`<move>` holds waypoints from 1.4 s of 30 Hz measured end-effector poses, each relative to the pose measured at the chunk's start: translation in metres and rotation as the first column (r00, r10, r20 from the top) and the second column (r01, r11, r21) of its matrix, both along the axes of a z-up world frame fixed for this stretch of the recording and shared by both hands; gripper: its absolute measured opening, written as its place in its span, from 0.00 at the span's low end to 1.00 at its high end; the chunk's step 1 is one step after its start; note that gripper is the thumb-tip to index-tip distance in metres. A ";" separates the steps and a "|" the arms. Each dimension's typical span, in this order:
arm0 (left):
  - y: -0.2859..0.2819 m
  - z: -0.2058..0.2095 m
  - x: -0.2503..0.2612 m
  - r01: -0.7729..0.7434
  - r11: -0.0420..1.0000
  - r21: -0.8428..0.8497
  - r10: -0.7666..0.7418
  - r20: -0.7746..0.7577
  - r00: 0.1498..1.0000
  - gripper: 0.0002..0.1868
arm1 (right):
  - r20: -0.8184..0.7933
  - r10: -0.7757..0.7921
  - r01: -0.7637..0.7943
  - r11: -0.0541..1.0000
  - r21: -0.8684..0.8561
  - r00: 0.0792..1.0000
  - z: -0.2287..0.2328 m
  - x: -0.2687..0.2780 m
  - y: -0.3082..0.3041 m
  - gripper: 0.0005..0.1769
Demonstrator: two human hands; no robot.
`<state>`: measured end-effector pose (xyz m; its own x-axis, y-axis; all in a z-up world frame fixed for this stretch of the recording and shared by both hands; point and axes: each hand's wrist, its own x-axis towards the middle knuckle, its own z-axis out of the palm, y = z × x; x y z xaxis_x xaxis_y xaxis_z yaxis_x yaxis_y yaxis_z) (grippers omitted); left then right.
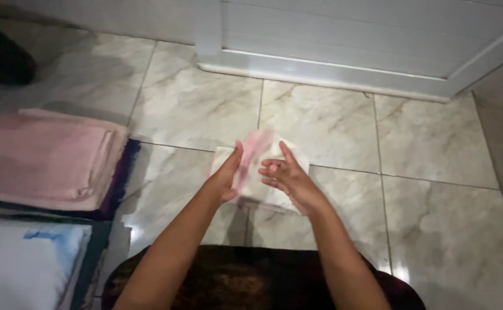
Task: The person folds a large patterned sheet and two towels on a tiled floor. They smooth and fold each item into neat rectangles and place them into a stack.
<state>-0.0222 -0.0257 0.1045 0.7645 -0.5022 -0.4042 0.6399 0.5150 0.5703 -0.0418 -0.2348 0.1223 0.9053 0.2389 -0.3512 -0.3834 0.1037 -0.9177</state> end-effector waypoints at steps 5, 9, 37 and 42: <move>0.035 -0.053 0.007 -0.096 0.892 0.442 0.068 0.079 0.995 0.36 | 0.586 0.134 0.304 0.751 -0.586 0.799 -0.071 -0.010 0.004 0.34; 0.050 -0.094 0.016 -0.093 0.851 0.517 -0.004 0.184 0.983 0.38 | 0.575 0.282 0.393 0.501 -0.771 0.768 -0.121 -0.026 -0.025 0.33; 0.000 -0.074 -0.007 -0.520 -0.265 0.812 -0.754 0.163 0.637 0.37 | 0.524 0.329 0.479 0.212 -0.852 0.785 -0.130 -0.022 0.016 0.34; 0.015 -0.077 -0.020 -0.599 -0.210 0.773 -0.548 0.414 0.727 0.33 | 0.545 0.244 0.501 0.224 -0.836 0.802 -0.132 -0.026 0.019 0.36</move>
<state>-0.0423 -0.0110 0.0278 0.9923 0.0136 0.1230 -0.0355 -0.9208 0.3885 -0.0676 -0.2162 -0.0102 0.9601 -0.0569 0.2740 0.0439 -0.9364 -0.3483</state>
